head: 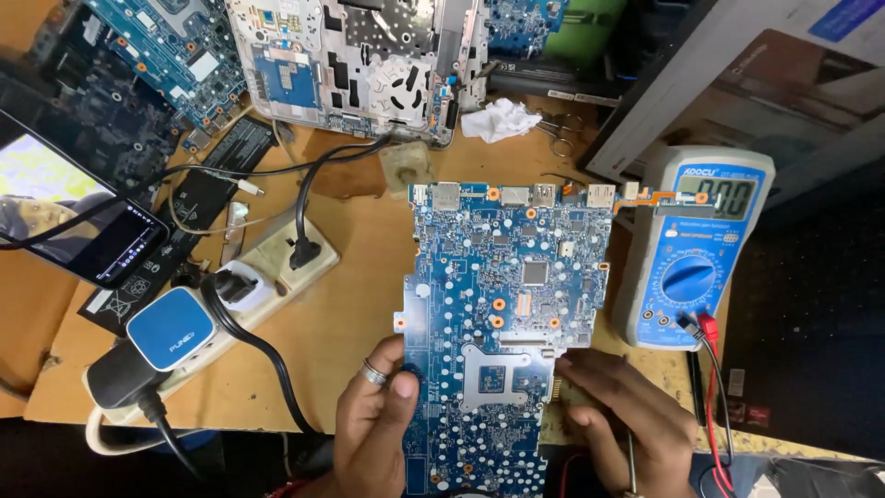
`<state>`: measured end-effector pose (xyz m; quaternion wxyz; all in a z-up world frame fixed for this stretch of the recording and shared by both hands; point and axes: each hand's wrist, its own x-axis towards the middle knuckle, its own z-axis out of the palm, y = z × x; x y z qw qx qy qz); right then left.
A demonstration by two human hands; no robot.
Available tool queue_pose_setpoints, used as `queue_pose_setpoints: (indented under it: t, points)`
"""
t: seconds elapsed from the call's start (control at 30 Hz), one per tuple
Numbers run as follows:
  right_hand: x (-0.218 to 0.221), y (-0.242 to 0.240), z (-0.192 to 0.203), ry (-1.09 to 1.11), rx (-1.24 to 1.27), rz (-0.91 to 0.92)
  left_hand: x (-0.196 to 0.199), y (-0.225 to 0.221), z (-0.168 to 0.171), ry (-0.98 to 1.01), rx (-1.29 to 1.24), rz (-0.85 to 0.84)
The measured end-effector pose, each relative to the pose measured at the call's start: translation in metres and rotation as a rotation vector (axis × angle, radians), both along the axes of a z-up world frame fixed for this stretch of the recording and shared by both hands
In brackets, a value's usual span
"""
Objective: Inspecting a laptop motherboard by flipping it and using tweezers to examine components.
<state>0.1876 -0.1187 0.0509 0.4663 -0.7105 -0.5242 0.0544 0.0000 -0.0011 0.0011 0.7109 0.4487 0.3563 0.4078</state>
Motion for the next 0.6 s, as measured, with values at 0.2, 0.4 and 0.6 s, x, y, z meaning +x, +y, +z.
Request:
queue_pose_setpoints:
  t: [0.2,0.4,0.6]
  points:
    - [0.014,-0.009,-0.018,0.019,-0.023,0.074,-0.007,-0.013,-0.021,0.108,-0.072,0.074]
    - [0.022,-0.015,-0.040,0.002,0.055,0.129,-0.009,-0.020,-0.026,0.191,-0.251,0.127]
    - [0.021,-0.016,-0.034,0.031,0.050,0.122,-0.011,-0.024,-0.033,0.201,-0.240,0.106]
